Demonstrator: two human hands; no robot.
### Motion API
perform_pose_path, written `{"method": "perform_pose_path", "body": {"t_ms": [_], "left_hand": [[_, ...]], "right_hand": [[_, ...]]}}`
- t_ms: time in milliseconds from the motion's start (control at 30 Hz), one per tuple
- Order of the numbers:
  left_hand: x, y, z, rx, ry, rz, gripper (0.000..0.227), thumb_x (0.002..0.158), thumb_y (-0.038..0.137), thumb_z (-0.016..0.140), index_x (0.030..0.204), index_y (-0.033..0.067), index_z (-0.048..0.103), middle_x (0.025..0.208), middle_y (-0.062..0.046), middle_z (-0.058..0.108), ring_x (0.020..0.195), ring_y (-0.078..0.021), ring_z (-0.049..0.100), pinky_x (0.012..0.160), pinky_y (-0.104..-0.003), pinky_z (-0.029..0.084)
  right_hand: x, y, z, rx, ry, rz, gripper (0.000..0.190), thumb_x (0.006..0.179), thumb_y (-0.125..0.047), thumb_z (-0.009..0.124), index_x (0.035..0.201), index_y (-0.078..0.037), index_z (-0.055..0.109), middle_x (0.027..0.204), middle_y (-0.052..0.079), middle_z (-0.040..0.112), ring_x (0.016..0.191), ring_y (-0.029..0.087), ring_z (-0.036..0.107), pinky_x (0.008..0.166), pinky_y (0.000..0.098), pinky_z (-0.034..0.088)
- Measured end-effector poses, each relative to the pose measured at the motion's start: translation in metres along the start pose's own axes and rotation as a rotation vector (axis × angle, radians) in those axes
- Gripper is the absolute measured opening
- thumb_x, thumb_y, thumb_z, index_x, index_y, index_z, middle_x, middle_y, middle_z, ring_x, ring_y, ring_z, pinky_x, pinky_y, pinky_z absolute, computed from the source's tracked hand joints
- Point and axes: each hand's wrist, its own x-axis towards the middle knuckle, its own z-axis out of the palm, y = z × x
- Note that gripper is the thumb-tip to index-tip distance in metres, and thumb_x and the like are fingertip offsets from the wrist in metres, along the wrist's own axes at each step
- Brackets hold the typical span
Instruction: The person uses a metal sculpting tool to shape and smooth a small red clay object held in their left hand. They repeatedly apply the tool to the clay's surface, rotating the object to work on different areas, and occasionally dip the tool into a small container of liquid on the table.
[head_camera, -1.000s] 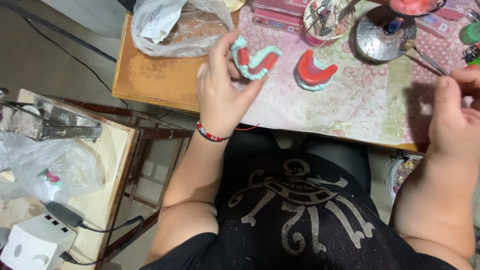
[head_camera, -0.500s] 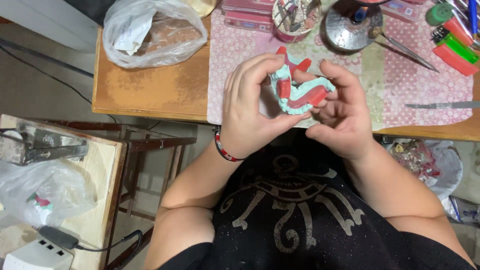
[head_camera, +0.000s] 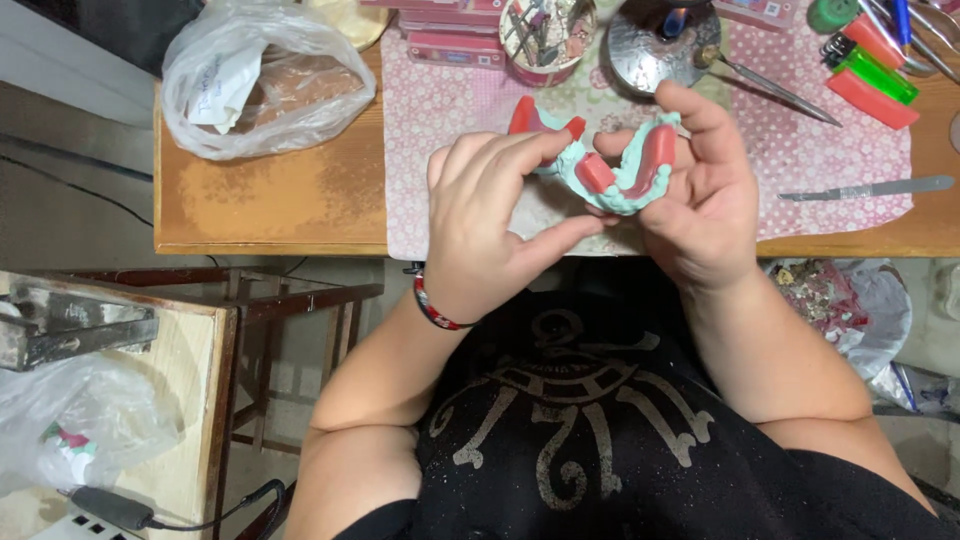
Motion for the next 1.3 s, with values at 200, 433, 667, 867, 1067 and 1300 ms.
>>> {"method": "perform_pose_path", "body": {"t_ms": [200, 433, 667, 867, 1067, 1300], "left_hand": [[0.023, -0.005, -0.022, -0.215, -0.285, 0.065, 0.056, 0.101, 0.047, 0.069, 0.142, 0.0136, 0.051, 0.127, -0.005, 0.071, 0.116, -0.0288, 0.064, 0.104, -0.041, 0.046], [0.049, 0.0, -0.021, -0.2, -0.443, 0.243, 0.018, 0.09, 0.026, 0.076, 0.102, 0.0175, 0.067, 0.097, -0.001, 0.063, 0.09, -0.0288, 0.058, 0.086, -0.042, 0.044], [0.051, 0.002, -0.022, -0.079, -0.422, 0.301, 0.012, 0.09, 0.028, 0.075, 0.09, 0.017, 0.068, 0.087, -0.001, 0.063, 0.082, -0.032, 0.056, 0.078, -0.046, 0.044], [0.049, 0.003, -0.021, -0.031, -0.414, 0.297, 0.01, 0.085, 0.026, 0.074, 0.083, 0.0197, 0.067, 0.083, 0.002, 0.064, 0.081, -0.0316, 0.056, 0.072, -0.048, 0.045], [0.046, 0.005, -0.021, -0.079, -0.375, 0.305, 0.007, 0.087, 0.023, 0.073, 0.084, 0.0186, 0.068, 0.086, 0.001, 0.064, 0.083, -0.0312, 0.054, 0.074, -0.046, 0.044], [0.042, 0.006, -0.019, -0.187, -0.33, 0.312, 0.006, 0.085, 0.013, 0.073, 0.086, 0.0133, 0.067, 0.087, -0.002, 0.064, 0.08, -0.0309, 0.052, 0.075, -0.043, 0.044]], "right_hand": [[-0.002, -0.004, 0.004, 0.197, 0.087, 0.096, 0.078, 0.093, -0.019, 0.084, 0.156, 0.003, 0.043, 0.125, 0.026, 0.071, 0.103, 0.033, 0.077, 0.076, 0.0386, 0.07], [-0.009, 0.001, -0.003, 0.177, 0.134, 0.132, 0.082, 0.087, -0.018, 0.087, 0.155, 0.007, 0.047, 0.125, 0.017, 0.074, 0.11, 0.021, 0.076, 0.101, 0.0313, 0.063], [-0.009, 0.002, -0.001, 0.099, 0.09, 0.113, 0.082, 0.089, -0.02, 0.083, 0.157, 0.006, 0.044, 0.125, 0.018, 0.073, 0.111, 0.022, 0.074, 0.101, 0.0317, 0.062], [-0.011, 0.0, -0.001, 0.052, 0.074, 0.144, 0.083, 0.088, -0.021, 0.082, 0.157, 0.006, 0.045, 0.123, 0.017, 0.072, 0.11, 0.021, 0.073, 0.102, 0.0302, 0.061], [-0.01, -0.001, -0.001, 0.069, 0.072, 0.148, 0.084, 0.088, -0.021, 0.084, 0.157, 0.006, 0.046, 0.122, 0.017, 0.073, 0.108, 0.02, 0.074, 0.098, 0.0294, 0.062], [-0.011, 0.0, -0.003, 0.049, 0.071, 0.151, 0.085, 0.085, -0.024, 0.085, 0.155, 0.007, 0.047, 0.116, 0.017, 0.071, 0.103, 0.018, 0.072, 0.092, 0.0266, 0.061]]}}
